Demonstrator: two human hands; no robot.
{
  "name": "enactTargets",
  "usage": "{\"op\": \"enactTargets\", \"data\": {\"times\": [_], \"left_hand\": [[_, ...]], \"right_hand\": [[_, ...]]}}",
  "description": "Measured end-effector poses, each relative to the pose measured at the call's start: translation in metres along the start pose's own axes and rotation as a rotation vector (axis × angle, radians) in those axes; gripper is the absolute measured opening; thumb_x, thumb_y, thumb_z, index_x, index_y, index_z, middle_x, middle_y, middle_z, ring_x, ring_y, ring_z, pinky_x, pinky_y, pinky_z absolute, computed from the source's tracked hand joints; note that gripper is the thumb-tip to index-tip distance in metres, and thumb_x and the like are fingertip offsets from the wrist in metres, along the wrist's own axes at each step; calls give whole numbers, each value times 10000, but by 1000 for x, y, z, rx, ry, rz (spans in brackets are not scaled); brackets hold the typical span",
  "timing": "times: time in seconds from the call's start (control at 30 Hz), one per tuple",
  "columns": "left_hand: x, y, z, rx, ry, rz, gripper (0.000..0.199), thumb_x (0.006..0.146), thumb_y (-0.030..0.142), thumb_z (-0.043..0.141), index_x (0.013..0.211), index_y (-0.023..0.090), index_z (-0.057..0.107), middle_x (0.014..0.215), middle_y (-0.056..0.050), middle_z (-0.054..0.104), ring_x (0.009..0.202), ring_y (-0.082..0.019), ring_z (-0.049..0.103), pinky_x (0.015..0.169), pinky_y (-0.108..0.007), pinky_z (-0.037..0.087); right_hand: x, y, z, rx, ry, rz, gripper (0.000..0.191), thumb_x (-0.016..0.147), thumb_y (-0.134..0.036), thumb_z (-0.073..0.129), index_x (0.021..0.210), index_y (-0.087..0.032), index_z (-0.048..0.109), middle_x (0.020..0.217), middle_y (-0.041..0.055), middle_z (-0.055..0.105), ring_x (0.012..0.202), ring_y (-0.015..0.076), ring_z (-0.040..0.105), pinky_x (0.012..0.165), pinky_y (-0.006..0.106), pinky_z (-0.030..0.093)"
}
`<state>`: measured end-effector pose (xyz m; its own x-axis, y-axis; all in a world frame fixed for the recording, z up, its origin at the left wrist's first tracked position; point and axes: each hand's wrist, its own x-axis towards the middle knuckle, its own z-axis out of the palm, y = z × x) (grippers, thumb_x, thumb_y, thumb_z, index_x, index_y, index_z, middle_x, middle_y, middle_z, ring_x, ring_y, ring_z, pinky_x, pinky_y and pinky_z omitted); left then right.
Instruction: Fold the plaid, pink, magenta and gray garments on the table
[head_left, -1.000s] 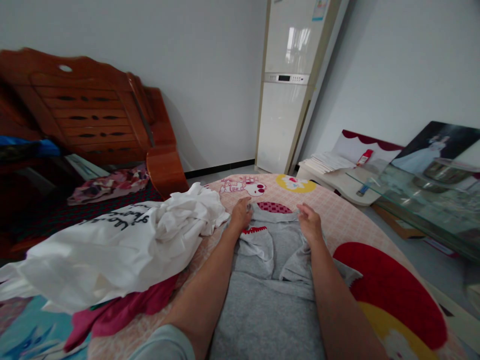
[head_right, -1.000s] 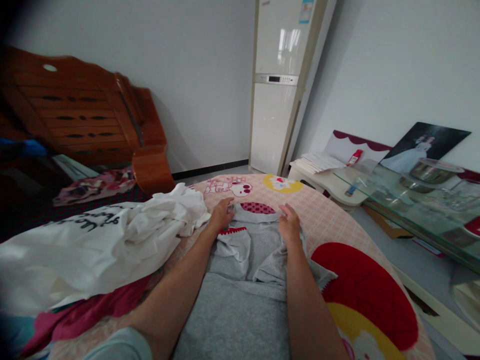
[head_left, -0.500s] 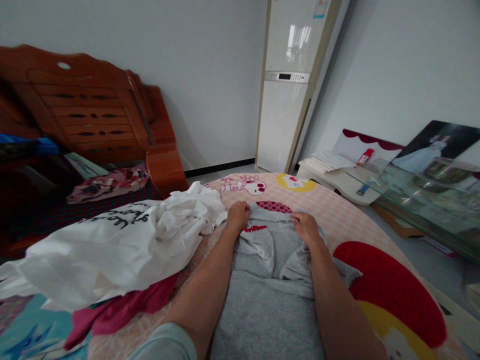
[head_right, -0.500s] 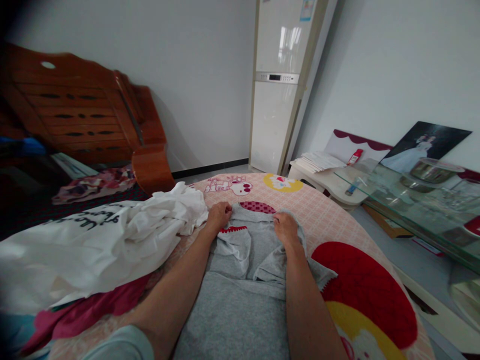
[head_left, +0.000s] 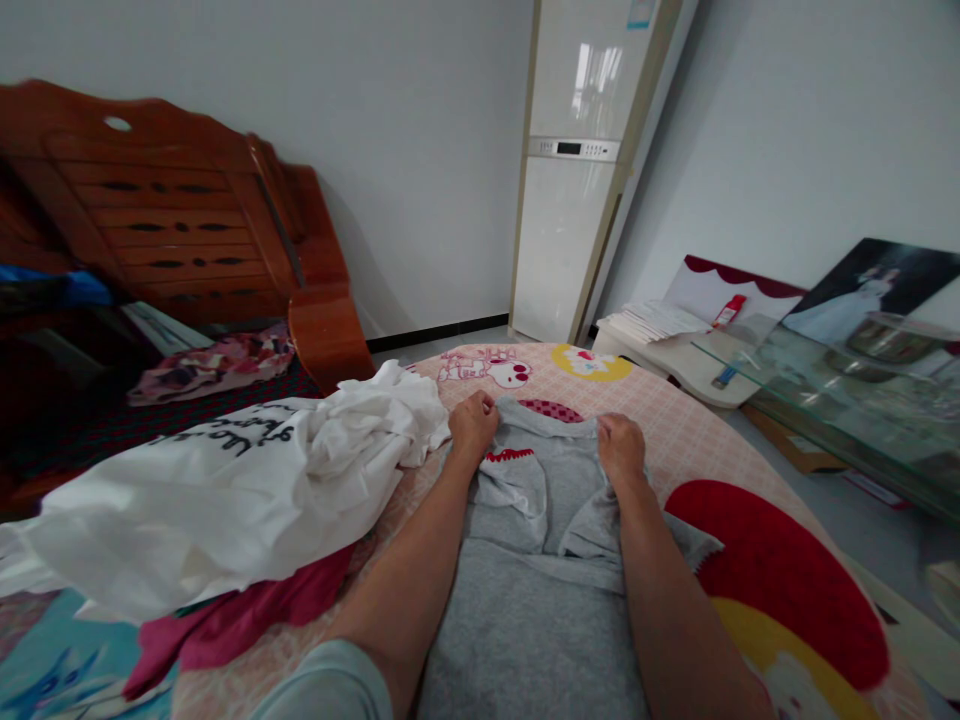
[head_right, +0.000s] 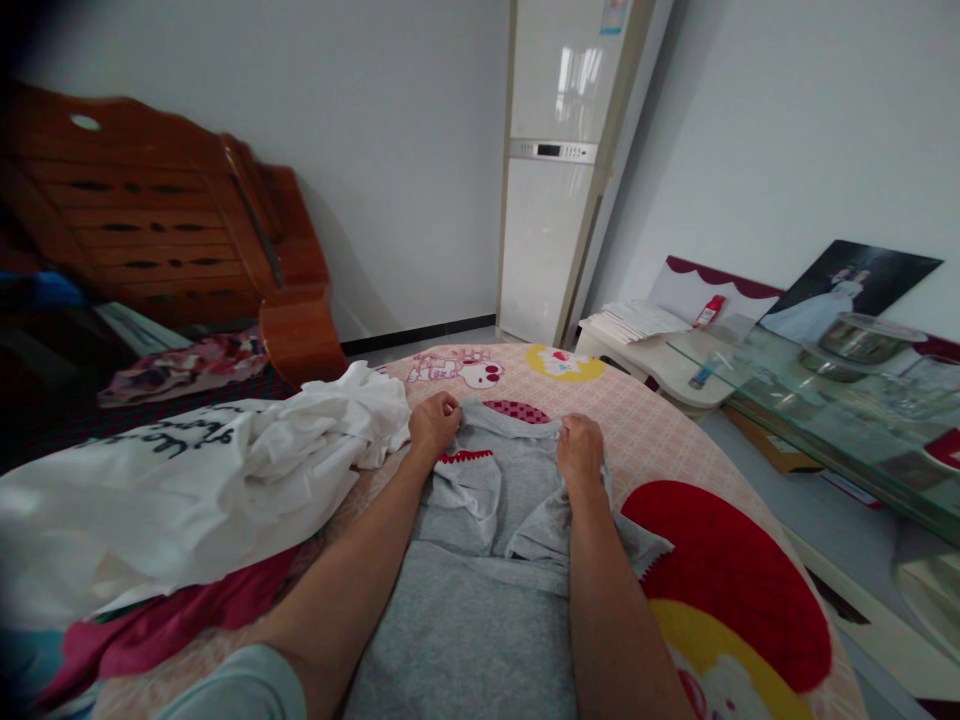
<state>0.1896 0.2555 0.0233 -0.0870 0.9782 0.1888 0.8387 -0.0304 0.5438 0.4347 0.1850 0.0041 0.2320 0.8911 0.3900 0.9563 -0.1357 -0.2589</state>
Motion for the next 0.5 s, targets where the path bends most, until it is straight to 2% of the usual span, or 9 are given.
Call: {"op": "enactTargets", "data": {"times": [0.13, 0.27, 0.4, 0.5], "left_hand": [[-1, 4, -9, 9, 27, -39, 170, 809, 275, 552, 877, 244, 705, 849, -33, 734, 834, -215, 671, 668, -276, 441], [1, 8, -18, -25, -20, -45, 173, 777, 233, 565, 857, 222, 718, 809, -47, 740, 805, -215, 677, 656, -271, 453], [2, 7, -18, -90, -55, -35, 166, 759, 186, 563, 834, 191, 711, 730, -42, 733, 733, -187, 679, 642, -247, 463], [2, 6, -16, -237, -71, -51, 185, 791, 183, 527, 870, 168, 694, 705, -30, 727, 596, -151, 663, 607, -234, 470]], "right_hand": [[-3, -3, -4, -148, -75, 159, 270, 848, -202, 562, 1070, -103, 679, 1032, 161, 684, 978, 240, 618, 849, 301, 424], [-2, 2, -4, -114, -62, 238, 223, 838, -246, 561, 966, -141, 711, 913, 128, 708, 844, 222, 637, 751, 291, 434], [-1, 9, -4, 54, 100, 233, 231, 810, -230, 522, 845, -183, 746, 817, 106, 718, 766, 222, 634, 725, 308, 454], [1, 8, -6, 201, 266, 207, 247, 781, -226, 519, 850, -183, 752, 850, 107, 726, 780, 230, 646, 752, 320, 479]]}}
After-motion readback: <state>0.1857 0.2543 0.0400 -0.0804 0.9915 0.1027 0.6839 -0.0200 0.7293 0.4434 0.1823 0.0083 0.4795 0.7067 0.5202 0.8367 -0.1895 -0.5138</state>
